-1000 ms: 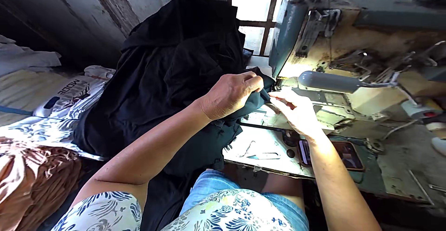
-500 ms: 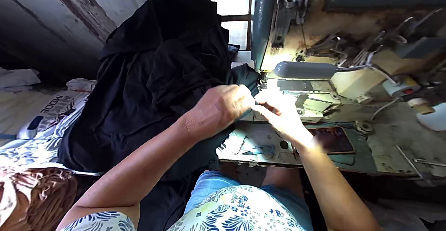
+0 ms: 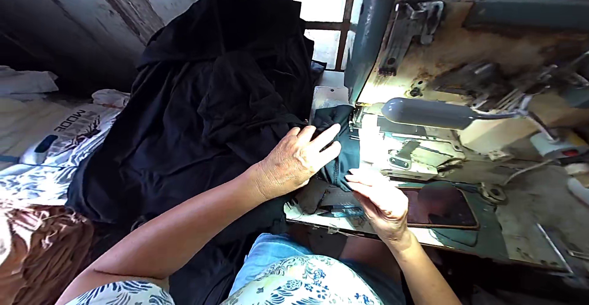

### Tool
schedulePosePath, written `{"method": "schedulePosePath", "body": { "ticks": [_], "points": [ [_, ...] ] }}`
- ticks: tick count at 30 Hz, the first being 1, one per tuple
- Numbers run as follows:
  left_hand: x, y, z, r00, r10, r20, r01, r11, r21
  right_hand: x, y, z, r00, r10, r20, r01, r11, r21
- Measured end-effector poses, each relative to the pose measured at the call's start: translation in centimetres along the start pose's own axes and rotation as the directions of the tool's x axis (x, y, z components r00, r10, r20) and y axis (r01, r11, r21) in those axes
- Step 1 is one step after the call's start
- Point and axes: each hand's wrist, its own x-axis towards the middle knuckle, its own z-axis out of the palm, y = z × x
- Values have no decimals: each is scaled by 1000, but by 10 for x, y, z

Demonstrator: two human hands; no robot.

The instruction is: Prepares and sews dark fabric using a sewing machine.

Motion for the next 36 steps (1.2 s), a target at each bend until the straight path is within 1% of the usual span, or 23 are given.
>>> {"method": "schedulePosePath", "body": {
  "ticks": [2, 3, 4, 6, 9, 11, 12, 13, 15, 16, 18, 20, 22, 23, 25, 28, 29, 30, 31, 33, 34, 35, 36],
  "points": [
    [7, -3, 0, 999, 33, -31, -33, 999, 24, 5, 5, 2, 998, -7, -57, 5, 999, -36],
    [13, -4, 0, 999, 22, -31, -22, 999, 30, 9, 7, 2, 997, -9, -78, 4, 998, -59],
    [20, -6, 0, 1000, 2, -15, -1, 1000, 29, 14, 9, 1, 996, -8, -91, 0, 996, -86],
    [36, -13, 1, 996, -52, 74, 50, 998, 21, 23, 13, 0, 995, 0, -103, -15, 988, -153],
    [58, -32, 10, 983, -113, 146, 115, 993, -1, 41, 13, 1, 994, 82, -73, -100, 945, -311],
    [65, -41, 14, 967, -193, 167, 201, 979, -37, 52, 6, 3, 986, 156, -60, -166, 903, -396],
    [66, -42, 15, 961, -231, 154, 243, 968, -60, 55, 4, 4, 983, 170, -64, -181, 886, -427],
    [62, -40, 15, 960, -262, 100, 272, 957, -101, 55, 2, 5, 983, 169, -72, -184, 873, -452],
    [44, -28, 19, 957, -282, -67, 264, 943, -200, 48, 1, 8, 981, 170, -93, -194, 865, -462],
    [34, -20, 19, 950, -273, -152, 232, 942, -241, 45, 0, 8, 979, 181, -96, -205, 871, -446],
    [12, -5, 16, 950, -193, -246, 124, 955, -270, 44, -4, 7, 977, 193, -87, -212, 895, -392],
    [-8, 2, 11, 966, -81, -246, 8, 959, -284, 46, -12, 4, 975, 217, -47, -222, 933, -284],
    [-20, -3, 2, 972, -43, -229, -35, 944, -327, 50, -21, 2, 966, 258, 26, -253, 959, -132],
    [-24, -9, -4, 974, -58, -218, -22, 936, -352, 51, -24, 2, 955, 289, 66, -287, 957, -39],
    [-30, -28, -15, 982, -130, -137, 73, 931, -358, 53, -29, 5, 934, 345, 97, -354, 928, 117],
    [-39, -63, -10, 969, -220, 111, 246, 893, -376, 53, -32, 10, 924, 378, 65, -383, 906, 181],
    [-41, -67, -6, 961, -231, 154, 274, 877, -394, 53, -34, 13, 924, 377, 67, -382, 904, 194],
    [-40, -65, -4, 961, -233, 153, 274, 884, -380, 53, -35, 15, 922, 376, 88, -386, 901, 199],
    [-37, -61, -4, 971, -215, 102, 237, 918, -317, 54, -36, 17, 921, 372, 118, -388, 900, 199],
    [-35, -50, -12, 988, -123, -95, 115, 990, -81, 52, -38, 20, 927, 345, 148, -367, 914, 173],
    [-37, -47, -17, 975, -91, -203, 100, 994, 34, 50, -39, 20, 931, 330, 157, -354, 921, 161],
    [-40, -46, -21, 955, -91, -282, 128, 985, 116, 46, -39, 20, 934, 316, 166, -342, 927, 157],
    [-42, -43, -25, 944, -124, -304, 176, 973, 147, 41, -38, 21, 937, 303, 175, -331, 930, 161]
  ]
}}
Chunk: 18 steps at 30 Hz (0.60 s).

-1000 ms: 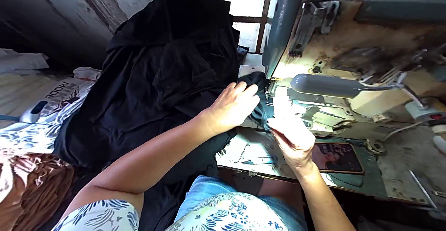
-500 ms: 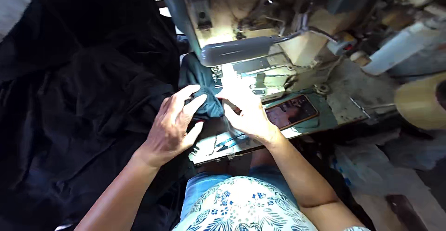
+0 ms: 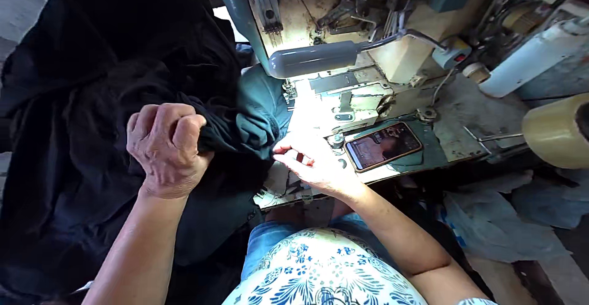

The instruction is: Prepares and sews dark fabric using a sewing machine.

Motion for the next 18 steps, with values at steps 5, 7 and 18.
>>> {"method": "schedulePosePath", "body": {
  "ticks": [5, 7, 18],
  "points": [
    [4, 32, -15, 971, 62, 232, 2, 964, -266, -24, 15, -7, 994, -95, -52, 92, 994, -55],
    [11, 51, -24, 989, 103, 102, -49, 899, -434, -29, 20, -11, 990, -133, -50, 126, 984, -127],
    [27, 77, 0, 913, 282, 295, -240, 956, -171, -37, 15, -18, 971, -239, 0, 217, 881, -421]
  ]
}}
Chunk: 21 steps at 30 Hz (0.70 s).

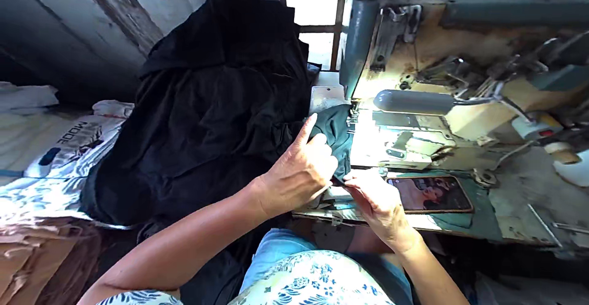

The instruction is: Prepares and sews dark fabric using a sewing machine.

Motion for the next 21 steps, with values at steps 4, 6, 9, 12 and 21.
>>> {"method": "schedulePosePath", "body": {
  "ticks": [4, 6, 9, 12, 21],
  "points": [
    [-3, 4, 9, 997, -71, -26, 71, 997, 9, 4, -1, -15, 996, -22, -92, 24, 1000, 16],
    [-3, -9, 21, 989, -140, -52, 141, 990, 12, 6, -1, -25, 991, 30, -132, -17, 995, 97],
    [7, -19, 15, 979, -178, -103, 186, 980, 75, 5, 1, -26, 971, 158, -179, -106, 956, 273],
    [15, -20, 16, 992, -94, -80, 97, 995, 35, -3, 1, -14, 957, 245, -158, -170, 910, 379],
    [11, -17, 30, 983, -74, -167, 85, 995, 57, -14, 3, -10, 965, 238, -113, -181, 910, 372]
  ]
}}
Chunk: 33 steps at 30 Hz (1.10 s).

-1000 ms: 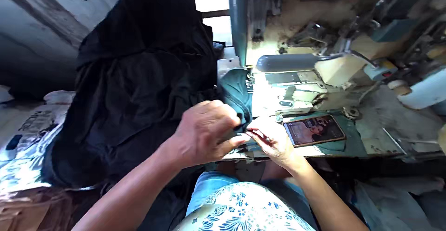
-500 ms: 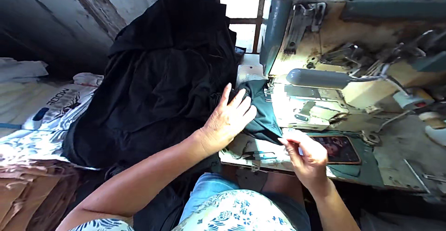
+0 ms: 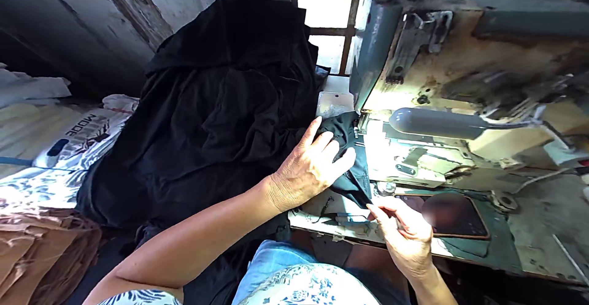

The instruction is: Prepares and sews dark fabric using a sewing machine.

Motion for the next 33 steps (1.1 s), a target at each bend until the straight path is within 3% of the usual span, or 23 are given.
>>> {"method": "schedulePosePath", "body": {
  "ticks": [8, 11, 14, 24, 30, 33],
  "points": [
    [38, -23, 1, 946, -137, 295, 136, 990, 24, 39, 18, 12, 996, 54, -73, -62, 991, -116],
    [42, -25, 1, 979, -51, 198, 55, 998, -12, 49, 24, 17, 991, 30, -127, -45, 992, -121],
    [34, -17, 3, 995, 91, 36, -83, 980, -181, 49, 26, 19, 992, -7, -127, -8, 993, -116],
    [27, -31, 13, 996, -38, 77, 54, 976, -213, 48, 33, 17, 987, -120, -110, 107, 987, -124],
    [41, -42, 20, 988, -111, 104, 136, 952, -276, 59, 31, 20, 987, -138, -82, 88, 892, -444],
    [41, -52, 26, 987, -128, 101, 153, 944, -294, 62, 32, 22, 986, -140, -86, 80, 869, -488]
  ]
}}
